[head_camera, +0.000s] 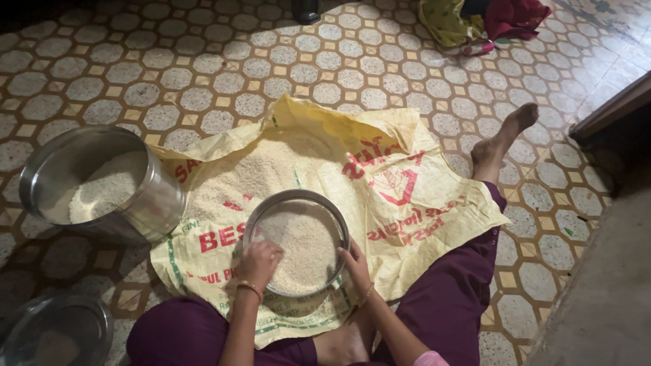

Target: The person sits on the floor and sifts rice using a metal sieve. They scoop rice from a sack into the sieve, shake it to separate impurities, and transfer the sifted rice into a metal pot.

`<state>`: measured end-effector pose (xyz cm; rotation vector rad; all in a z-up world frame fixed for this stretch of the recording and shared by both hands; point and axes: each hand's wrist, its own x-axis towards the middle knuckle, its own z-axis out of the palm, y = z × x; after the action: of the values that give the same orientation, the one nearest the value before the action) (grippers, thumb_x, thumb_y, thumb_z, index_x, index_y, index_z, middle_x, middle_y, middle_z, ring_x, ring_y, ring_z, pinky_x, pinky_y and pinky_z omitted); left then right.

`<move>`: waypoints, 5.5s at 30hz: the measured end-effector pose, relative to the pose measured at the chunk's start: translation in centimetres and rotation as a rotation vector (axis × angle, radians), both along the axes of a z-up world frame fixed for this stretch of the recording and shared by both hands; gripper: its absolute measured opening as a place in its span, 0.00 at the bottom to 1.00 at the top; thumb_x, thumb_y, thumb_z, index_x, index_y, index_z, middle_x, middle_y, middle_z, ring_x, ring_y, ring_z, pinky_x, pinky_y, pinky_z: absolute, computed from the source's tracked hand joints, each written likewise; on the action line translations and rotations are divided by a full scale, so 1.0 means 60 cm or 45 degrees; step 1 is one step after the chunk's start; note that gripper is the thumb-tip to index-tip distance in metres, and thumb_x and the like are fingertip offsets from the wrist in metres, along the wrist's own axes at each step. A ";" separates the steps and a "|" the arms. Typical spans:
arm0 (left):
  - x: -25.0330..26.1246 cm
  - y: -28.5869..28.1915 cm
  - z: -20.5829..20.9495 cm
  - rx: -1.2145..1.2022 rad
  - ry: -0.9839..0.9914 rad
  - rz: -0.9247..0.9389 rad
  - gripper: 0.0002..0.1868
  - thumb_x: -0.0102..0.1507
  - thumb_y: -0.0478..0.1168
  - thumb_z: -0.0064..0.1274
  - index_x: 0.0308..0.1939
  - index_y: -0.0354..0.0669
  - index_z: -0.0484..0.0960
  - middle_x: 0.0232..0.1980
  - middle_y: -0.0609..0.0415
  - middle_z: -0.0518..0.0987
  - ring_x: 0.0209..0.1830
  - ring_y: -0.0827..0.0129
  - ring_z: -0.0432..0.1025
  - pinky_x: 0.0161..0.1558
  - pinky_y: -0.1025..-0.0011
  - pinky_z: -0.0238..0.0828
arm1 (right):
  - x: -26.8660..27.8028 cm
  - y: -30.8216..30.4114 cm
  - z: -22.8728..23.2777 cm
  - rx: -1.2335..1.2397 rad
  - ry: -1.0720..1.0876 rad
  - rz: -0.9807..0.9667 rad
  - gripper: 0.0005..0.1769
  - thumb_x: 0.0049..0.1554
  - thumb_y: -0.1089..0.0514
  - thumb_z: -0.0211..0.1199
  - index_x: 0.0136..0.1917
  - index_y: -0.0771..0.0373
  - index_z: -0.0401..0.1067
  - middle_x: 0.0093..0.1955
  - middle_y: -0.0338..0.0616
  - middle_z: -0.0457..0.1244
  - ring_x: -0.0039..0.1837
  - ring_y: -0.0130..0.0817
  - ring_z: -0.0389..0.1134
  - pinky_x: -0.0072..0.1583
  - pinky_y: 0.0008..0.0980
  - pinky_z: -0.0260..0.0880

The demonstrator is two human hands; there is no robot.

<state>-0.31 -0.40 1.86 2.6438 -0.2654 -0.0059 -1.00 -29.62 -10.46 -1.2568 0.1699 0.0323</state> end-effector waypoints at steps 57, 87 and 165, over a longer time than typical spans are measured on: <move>0.094 -0.108 -0.093 -1.696 0.831 0.642 0.34 0.66 0.31 0.43 0.76 0.60 0.61 0.54 0.46 0.82 0.31 0.71 0.78 0.23 0.79 0.74 | -0.001 0.003 0.034 0.126 0.139 0.022 0.34 0.60 0.58 0.61 0.78 0.61 0.58 0.66 0.43 0.65 0.63 0.28 0.66 0.61 0.28 0.67; 0.116 -0.098 -0.136 -0.655 0.024 0.490 0.18 0.66 0.48 0.49 0.54 0.46 0.85 0.58 0.48 0.81 0.55 0.56 0.77 0.57 0.63 0.74 | 0.001 0.002 0.022 -0.045 0.196 0.035 0.35 0.60 0.55 0.63 0.78 0.57 0.60 0.65 0.39 0.65 0.60 0.27 0.64 0.56 0.27 0.65; 0.067 -0.136 0.053 0.361 0.548 0.040 0.42 0.70 0.67 0.20 0.82 0.54 0.30 0.85 0.52 0.26 0.85 0.61 0.24 0.80 0.57 0.21 | 0.015 0.005 0.012 0.174 0.178 0.045 0.34 0.59 0.59 0.61 0.77 0.58 0.58 0.65 0.45 0.65 0.62 0.32 0.67 0.58 0.31 0.70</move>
<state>3.69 -8.55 5.03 2.8350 -0.0805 -0.6373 -0.08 -29.33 -9.73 -1.1214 0.2619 0.1601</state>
